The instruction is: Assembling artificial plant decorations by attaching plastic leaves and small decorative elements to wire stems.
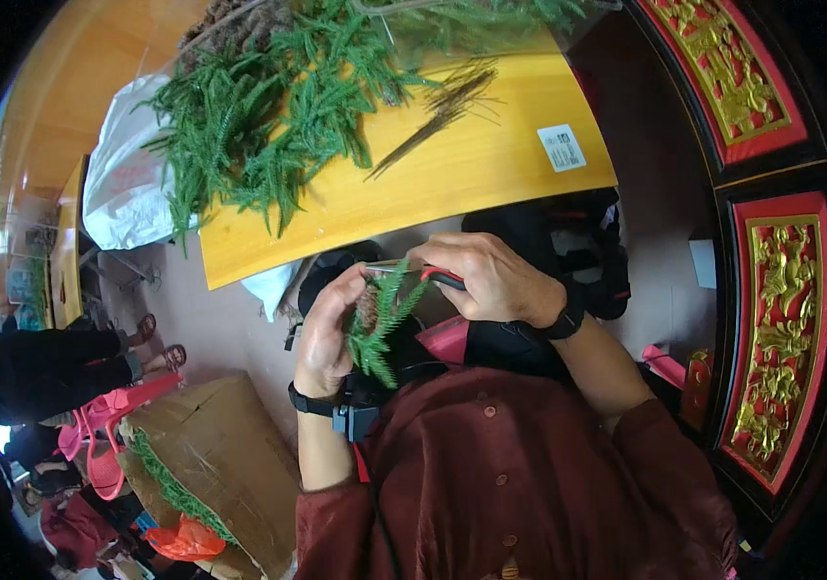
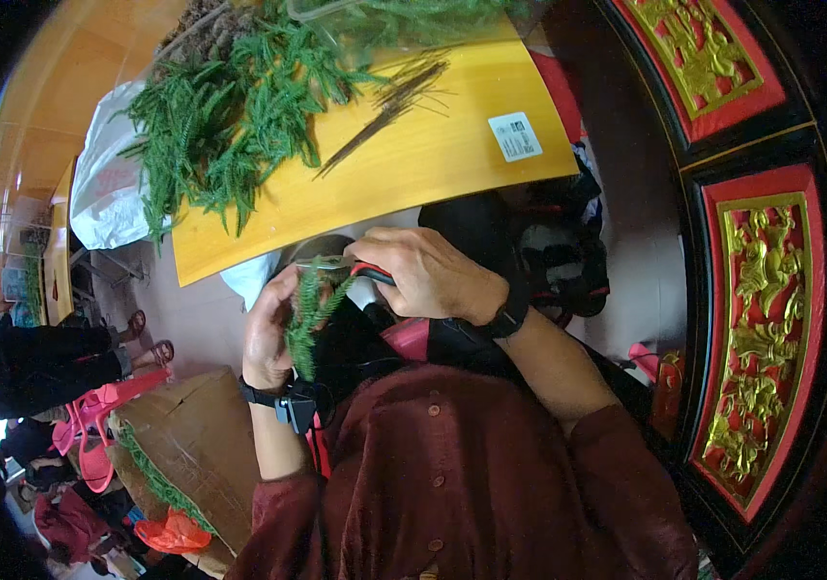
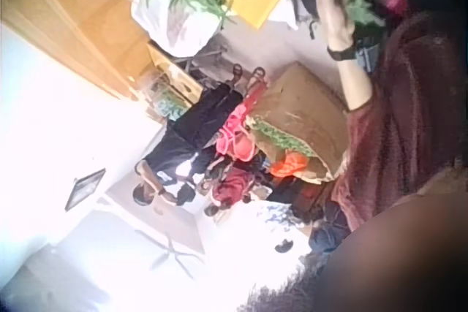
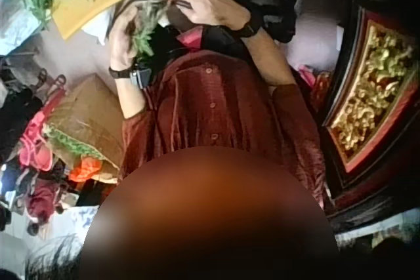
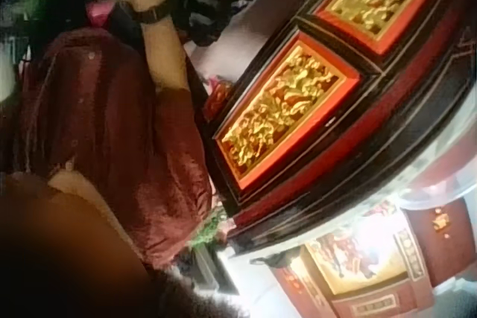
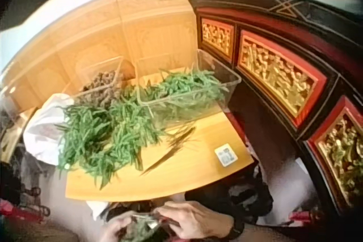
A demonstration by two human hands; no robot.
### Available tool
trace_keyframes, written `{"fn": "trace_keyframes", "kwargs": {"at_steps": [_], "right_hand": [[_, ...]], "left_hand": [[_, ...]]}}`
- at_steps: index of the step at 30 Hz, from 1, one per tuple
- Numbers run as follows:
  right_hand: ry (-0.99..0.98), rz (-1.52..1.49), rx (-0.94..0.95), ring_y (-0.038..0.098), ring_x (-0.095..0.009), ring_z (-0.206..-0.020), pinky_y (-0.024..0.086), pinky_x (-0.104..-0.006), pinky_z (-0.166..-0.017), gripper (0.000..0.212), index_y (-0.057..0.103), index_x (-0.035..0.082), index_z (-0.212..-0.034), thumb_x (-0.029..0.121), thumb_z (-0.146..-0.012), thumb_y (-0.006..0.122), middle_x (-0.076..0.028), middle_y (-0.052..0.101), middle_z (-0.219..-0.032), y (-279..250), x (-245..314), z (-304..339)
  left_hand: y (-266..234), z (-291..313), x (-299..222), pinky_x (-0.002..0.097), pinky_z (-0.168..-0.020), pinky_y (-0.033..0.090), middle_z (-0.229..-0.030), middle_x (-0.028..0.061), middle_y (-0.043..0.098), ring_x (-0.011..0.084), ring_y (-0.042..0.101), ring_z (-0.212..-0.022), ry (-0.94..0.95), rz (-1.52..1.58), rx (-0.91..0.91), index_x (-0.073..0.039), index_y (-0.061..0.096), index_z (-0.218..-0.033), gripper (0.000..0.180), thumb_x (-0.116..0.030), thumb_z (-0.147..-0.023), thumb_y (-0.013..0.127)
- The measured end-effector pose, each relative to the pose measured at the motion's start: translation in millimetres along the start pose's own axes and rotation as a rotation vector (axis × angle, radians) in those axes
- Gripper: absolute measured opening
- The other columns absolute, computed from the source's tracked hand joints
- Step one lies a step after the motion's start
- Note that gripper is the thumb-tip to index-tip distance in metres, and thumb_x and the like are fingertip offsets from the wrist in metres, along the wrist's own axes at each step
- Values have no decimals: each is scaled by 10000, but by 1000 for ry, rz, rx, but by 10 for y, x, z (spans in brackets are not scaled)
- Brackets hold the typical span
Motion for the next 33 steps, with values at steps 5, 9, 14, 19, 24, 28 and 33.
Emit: {"fn": "trace_keyframes", "kwargs": {"at_steps": [5, 9, 14, 19, 24, 28, 33], "right_hand": [[37, -81, 43, 593, -367, -955, 479, -381, -813, 409, 553, -31, -1133, -20, -727, 598, -189, 600, -1021, 9, 8, -35], [62, -105, 81, 578, -367, -1017, 468, -381, -866, 413, 541, -39, -1163, -18, -752, 580, -201, 594, -1085, -17, 110, -30], [53, -99, 24, 599, -315, -1003, 471, -358, -875, 380, 540, -36, -1178, -3, -801, 572, -180, 607, -1085, -93, 222, -43], [319, -412, -155, 610, -130, -915, 473, -280, -848, 293, 571, -16, -1151, 35, -863, 589, -71, 640, -993, -256, 210, -47], [290, -671, -161, 544, -42, -865, 460, -236, -816, 241, 619, 14, -1068, 8, -830, 657, 7, 630, -909, -292, 551, -52], [209, -547, -139, 545, -53, -854, 465, -244, -805, 225, 615, 6, -1043, 6, -823, 665, -7, 632, -902, -347, 885, -87], [202, -392, -127, 566, -67, -878, 466, -256, -829, 222, 608, -1, -1043, -8, -824, 645, -19, 634, -916, -362, 1196, -249]], "left_hand": [[75, 116, -246, 218, -652, 431, -819, 44, 617, 95, 537, -674, 108, -60, 46, 0, 568, -1017, 167, -134, -920, 539], [72, 207, -358, 211, -669, 425, -822, 38, 619, 84, 549, -706, 156, -84, -40, -20, 568, -1021, 115, -75, -922, 549], [137, 262, -447, 194, -632, 415, -801, 16, 618, 68, 557, -705, 180, -210, -119, -46, 554, -1053, 128, -100, -938, 542], [308, 376, -540, 188, -611, 414, -780, -6, 607, 51, 543, -683, 210, -280, -108, -49, 544, -1068, 149, -109, -933, 562], [637, 620, -742, 181, -626, 419, -809, -8, 609, 44, 528, -684, 231, -303, -41, -40, 551, -1053, 177, -87, -896, 617], [681, 788, -811, 235, -642, 451, -848, 39, 623, 120, 583, -728, 187, -344, 18, -14, 545, -1049, 228, -43, -849, 651], [976, 1233, -1346, 405, -746, 477, -996, 198, 587, 408, 576, -851, 702, -1222, -185, 48, 511, -1124, 399, -99, -801, 694]]}}
Point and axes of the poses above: each hand's wrist, its own z-axis away from the middle knuckle, its own y-axis out of the palm, x = y × z, the point moved 9 cm from there along -z, towards the middle knuckle
